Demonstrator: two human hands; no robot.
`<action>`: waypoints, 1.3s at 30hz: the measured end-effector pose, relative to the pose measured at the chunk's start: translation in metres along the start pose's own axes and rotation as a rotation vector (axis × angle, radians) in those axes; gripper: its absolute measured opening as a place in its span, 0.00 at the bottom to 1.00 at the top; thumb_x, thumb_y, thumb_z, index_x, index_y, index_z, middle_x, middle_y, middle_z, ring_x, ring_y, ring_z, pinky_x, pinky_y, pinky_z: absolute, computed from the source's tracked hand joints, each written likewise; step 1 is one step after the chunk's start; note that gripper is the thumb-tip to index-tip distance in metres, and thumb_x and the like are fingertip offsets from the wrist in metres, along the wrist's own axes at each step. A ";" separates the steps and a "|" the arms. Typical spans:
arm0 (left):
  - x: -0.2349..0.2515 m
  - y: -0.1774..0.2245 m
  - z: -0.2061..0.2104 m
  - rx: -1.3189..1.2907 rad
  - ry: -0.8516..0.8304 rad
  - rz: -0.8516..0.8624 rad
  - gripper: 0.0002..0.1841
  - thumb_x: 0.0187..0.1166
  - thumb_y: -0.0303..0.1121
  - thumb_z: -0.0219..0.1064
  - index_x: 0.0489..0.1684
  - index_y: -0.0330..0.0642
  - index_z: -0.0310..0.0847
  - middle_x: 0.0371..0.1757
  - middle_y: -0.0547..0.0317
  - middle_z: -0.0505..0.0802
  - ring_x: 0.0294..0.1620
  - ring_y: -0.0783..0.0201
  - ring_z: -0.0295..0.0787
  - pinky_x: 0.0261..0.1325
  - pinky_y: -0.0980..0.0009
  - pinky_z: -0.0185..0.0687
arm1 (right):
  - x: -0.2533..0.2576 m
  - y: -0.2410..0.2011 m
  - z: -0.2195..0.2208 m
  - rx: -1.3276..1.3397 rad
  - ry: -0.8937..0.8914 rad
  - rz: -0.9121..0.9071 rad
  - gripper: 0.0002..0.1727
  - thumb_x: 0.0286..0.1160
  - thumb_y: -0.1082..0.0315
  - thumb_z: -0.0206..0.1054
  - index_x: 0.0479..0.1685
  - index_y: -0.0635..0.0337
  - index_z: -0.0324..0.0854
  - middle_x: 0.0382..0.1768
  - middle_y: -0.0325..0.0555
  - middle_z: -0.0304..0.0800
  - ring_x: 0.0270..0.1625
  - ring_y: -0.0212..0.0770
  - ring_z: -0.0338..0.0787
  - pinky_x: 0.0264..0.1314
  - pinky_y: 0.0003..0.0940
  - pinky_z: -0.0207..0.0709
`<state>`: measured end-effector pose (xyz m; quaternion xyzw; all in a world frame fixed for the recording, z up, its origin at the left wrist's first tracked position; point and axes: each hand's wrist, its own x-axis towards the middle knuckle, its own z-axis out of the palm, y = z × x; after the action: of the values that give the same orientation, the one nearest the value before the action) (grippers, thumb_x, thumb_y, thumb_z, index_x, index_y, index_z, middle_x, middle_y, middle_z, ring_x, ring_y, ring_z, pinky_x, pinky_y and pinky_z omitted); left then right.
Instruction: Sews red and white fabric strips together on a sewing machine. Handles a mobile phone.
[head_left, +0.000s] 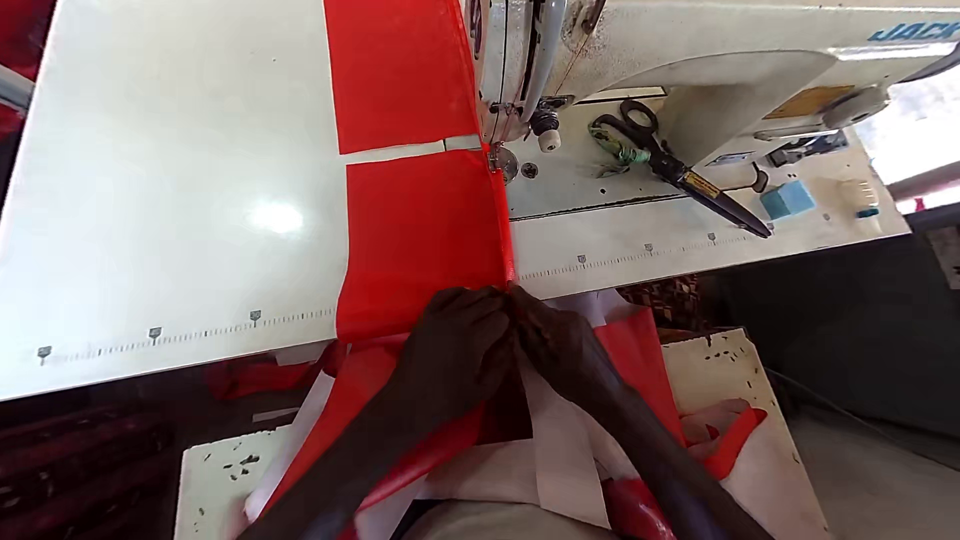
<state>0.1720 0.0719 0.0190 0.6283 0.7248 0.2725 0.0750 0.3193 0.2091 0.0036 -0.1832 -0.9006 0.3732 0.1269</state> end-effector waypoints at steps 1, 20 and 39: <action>0.004 -0.002 -0.004 -0.026 -0.005 0.002 0.15 0.78 0.44 0.59 0.36 0.49 0.92 0.54 0.67 0.96 0.67 0.66 0.88 0.72 0.55 0.79 | 0.002 -0.001 -0.004 -0.070 -0.032 -0.025 0.24 0.80 0.67 0.62 0.76 0.60 0.80 0.22 0.42 0.87 0.21 0.40 0.84 0.25 0.41 0.81; 0.064 -0.063 0.009 0.056 0.054 -0.091 0.30 0.82 0.60 0.62 0.72 0.48 0.85 0.83 0.62 0.80 0.89 0.52 0.64 0.91 0.44 0.51 | 0.028 -0.037 -0.024 -0.427 -0.339 0.092 0.24 0.77 0.67 0.67 0.74 0.57 0.80 0.28 0.46 0.89 0.28 0.48 0.90 0.27 0.45 0.84; 0.088 -0.077 0.006 0.111 0.101 -0.085 0.23 0.84 0.56 0.62 0.63 0.52 0.91 0.76 0.64 0.86 0.82 0.51 0.71 0.82 0.44 0.60 | 0.059 -0.032 -0.029 -0.496 -0.331 0.134 0.29 0.73 0.69 0.70 0.78 0.56 0.76 0.27 0.46 0.87 0.27 0.49 0.89 0.25 0.45 0.81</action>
<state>0.0899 0.1522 -0.0031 0.5856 0.7677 0.2598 0.0147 0.2697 0.2315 0.0518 -0.2040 -0.9586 0.1745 -0.0951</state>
